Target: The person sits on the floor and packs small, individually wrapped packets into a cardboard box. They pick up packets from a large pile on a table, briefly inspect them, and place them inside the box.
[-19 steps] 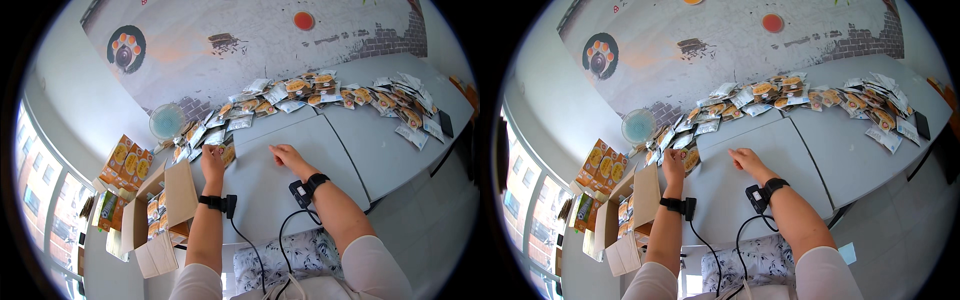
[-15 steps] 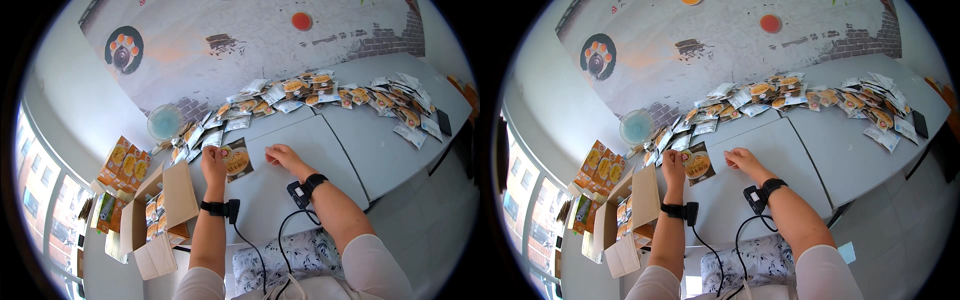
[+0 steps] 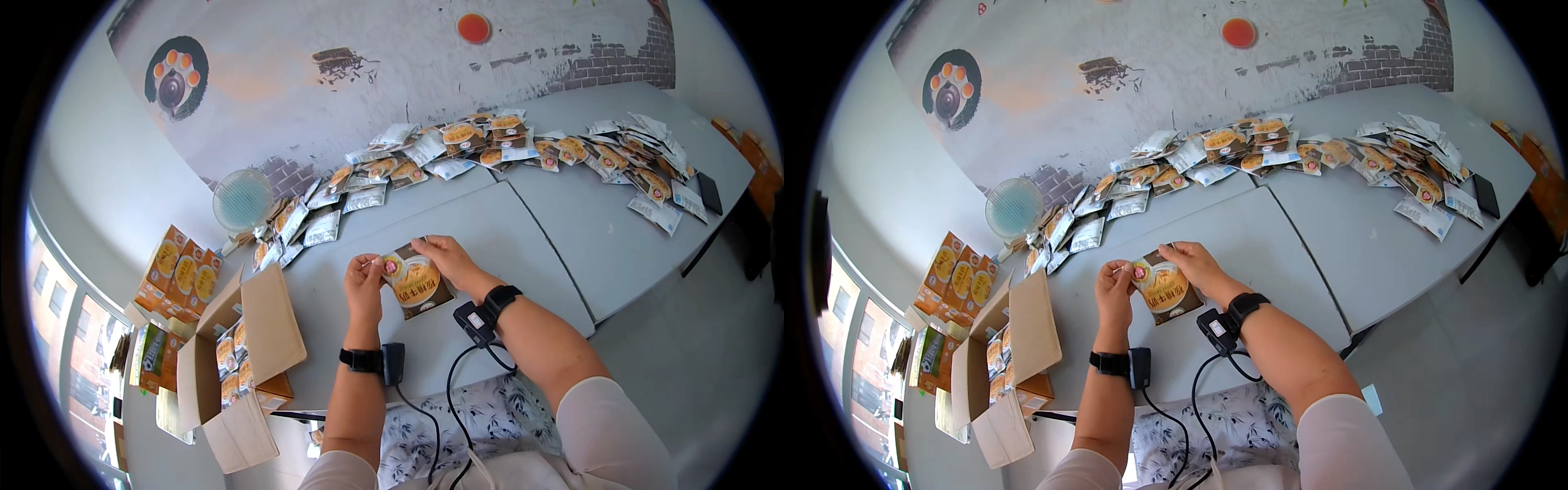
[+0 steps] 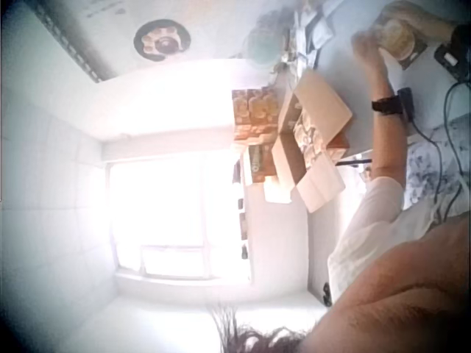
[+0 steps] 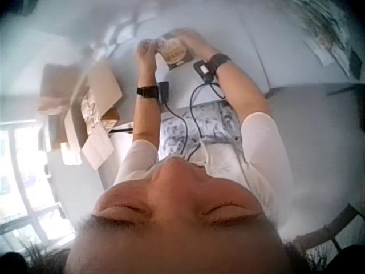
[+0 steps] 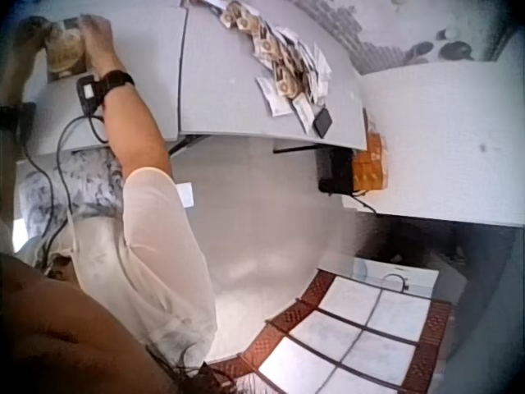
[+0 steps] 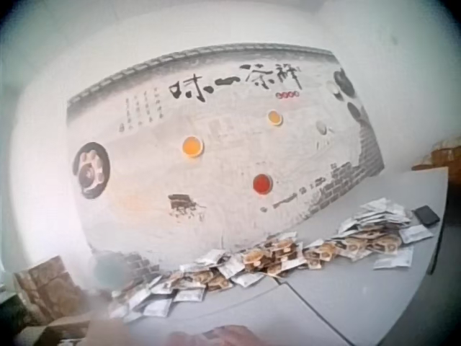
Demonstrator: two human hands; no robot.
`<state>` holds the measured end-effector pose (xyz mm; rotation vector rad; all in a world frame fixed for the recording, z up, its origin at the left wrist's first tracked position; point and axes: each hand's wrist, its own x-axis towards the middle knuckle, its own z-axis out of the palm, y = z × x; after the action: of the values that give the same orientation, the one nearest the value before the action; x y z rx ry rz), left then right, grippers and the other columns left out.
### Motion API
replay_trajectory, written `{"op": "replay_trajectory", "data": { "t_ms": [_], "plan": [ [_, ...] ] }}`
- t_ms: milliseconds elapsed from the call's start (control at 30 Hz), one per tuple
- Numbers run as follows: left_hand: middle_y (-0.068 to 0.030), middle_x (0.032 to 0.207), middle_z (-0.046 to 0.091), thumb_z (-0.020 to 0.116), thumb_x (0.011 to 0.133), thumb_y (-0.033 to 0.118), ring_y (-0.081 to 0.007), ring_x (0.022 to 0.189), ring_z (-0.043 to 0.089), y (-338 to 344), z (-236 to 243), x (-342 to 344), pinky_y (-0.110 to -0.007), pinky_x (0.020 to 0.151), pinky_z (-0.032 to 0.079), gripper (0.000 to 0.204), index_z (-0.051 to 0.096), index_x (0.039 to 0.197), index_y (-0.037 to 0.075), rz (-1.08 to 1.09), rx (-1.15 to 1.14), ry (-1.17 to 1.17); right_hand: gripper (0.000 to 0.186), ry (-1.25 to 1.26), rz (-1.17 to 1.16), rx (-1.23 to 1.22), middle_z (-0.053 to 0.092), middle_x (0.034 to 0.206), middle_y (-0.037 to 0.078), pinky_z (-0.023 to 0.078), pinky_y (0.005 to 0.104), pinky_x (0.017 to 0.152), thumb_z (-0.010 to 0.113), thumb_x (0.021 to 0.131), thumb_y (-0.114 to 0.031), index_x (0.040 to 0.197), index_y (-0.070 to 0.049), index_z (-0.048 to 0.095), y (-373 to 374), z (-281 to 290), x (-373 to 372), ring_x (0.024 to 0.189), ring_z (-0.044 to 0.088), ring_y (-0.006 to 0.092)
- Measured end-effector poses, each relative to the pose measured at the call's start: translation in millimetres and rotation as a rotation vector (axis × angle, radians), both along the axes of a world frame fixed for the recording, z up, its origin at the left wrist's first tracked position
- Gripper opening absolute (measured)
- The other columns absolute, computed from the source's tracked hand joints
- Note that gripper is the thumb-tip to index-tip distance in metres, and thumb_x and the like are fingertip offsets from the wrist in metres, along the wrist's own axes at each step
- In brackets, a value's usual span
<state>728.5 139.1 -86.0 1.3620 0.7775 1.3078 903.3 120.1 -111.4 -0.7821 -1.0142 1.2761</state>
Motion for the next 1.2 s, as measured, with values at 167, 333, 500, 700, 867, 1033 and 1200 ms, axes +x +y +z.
{"op": "replay_trajectory", "data": {
  "t_ms": [167, 333, 500, 700, 867, 1033, 1200],
  "plan": [
    [-0.0056, 0.09, 0.062, 0.055, 0.09, 0.016, -0.0102, 0.073, 0.059, -3.6, -7.9, -7.0, -0.022, 0.063, 0.048, 0.022, 0.049, 0.105, 0.001, -0.192, -0.263, -0.088, 0.028, 0.286, -0.059, -0.04, 0.059, 0.074, 0.002, 0.047, 0.0235, 0.06, 0.057, 0.089, -0.03, 0.079, -0.004, 0.057, -5.4, 6.2, -9.6, 0.065, 0.056, 0.009],
    [-0.0086, 0.101, 0.061, 0.058, 0.087, 0.012, -0.0147, 0.082, 0.061, -3.2, -13.1, -4.2, -0.026, 0.071, 0.051, 0.033, 0.046, 0.114, -0.002, -0.458, -0.384, 0.128, 0.026, 0.563, -0.183, -0.03, 0.062, 0.088, 0.008, 0.052, 0.0299, 0.071, 0.058, 0.088, -0.028, 0.09, -0.002, 0.056, 2.0, 2.6, 1.6, 0.077, 0.061, 0.0166],
    [-0.0088, 0.108, 0.058, 0.06, 0.085, 0.009, -0.0188, 0.094, 0.059, -21.8, -2.0, 6.2, -0.031, 0.083, 0.052, 0.038, 0.045, 0.117, -0.002, -0.535, -0.399, 0.183, 0.029, 0.659, -0.136, -0.055, 0.061, 0.096, 0.011, 0.051, 0.0337, 0.078, 0.055, 0.089, -0.027, 0.098, 0.0, 0.054, -0.4, 9.6, 7.4, 0.087, 0.061, 0.0211],
    [-0.0074, 0.11, 0.057, 0.056, 0.087, 0.008, -0.0179, 0.095, 0.059, -20.6, -2.9, 2.4, -0.033, 0.081, 0.054, 0.038, 0.042, 0.122, 0.002, -0.515, -0.336, 0.136, 0.032, 0.521, -0.053, -0.042, 0.061, 0.097, 0.008, 0.049, 0.0326, 0.08, 0.054, 0.09, -0.032, 0.1, -0.002, 0.055, -3.2, 8.6, -0.1, 0.09, 0.059, 0.0181],
    [-0.0064, 0.108, 0.057, 0.056, 0.088, 0.012, -0.0162, 0.089, 0.06, -13.5, -0.4, -4.3, -0.033, 0.08, 0.054, 0.033, 0.044, 0.118, 0.004, -0.412, -0.346, -0.133, 0.038, 0.258, 0.046, -0.081, 0.06, 0.094, 0.004, 0.046, 0.0264, 0.077, 0.052, 0.09, -0.041, 0.101, -0.005, 0.057, -5.7, 12.4, -2.6, 0.087, 0.055, 0.0114],
    [-0.0055, 0.104, 0.058, 0.055, 0.089, 0.014, -0.0153, 0.087, 0.06, -3.5, -1.8, -13.2, -0.029, 0.076, 0.053, 0.03, 0.045, 0.116, 0.006, -0.331, -0.311, -0.265, 0.039, -0.173, 0.088, -0.134, 0.058, 0.086, 0.002, 0.043, 0.0223, 0.068, 0.056, 0.086, -0.046, 0.086, -0.007, 0.057, -17.6, 12.3, -11.2, 0.076, 0.052, 0.008],
    [-0.0051, 0.106, 0.058, 0.06, 0.086, 0.013, -0.0145, 0.091, 0.058, 1.7, -8.1, -15.0, -0.029, 0.074, 0.051, 0.033, 0.046, 0.115, 0.007, -0.324, -0.321, -0.241, 0.037, -0.308, 0.055, -0.073, 0.055, 0.074, -0.001, 0.041, 0.0211, 0.061, 0.057, 0.085, -0.044, 0.074, -0.009, 0.054, -13.9, 7.4, -10.5, 0.066, 0.049, 0.0063]
  ]
}}
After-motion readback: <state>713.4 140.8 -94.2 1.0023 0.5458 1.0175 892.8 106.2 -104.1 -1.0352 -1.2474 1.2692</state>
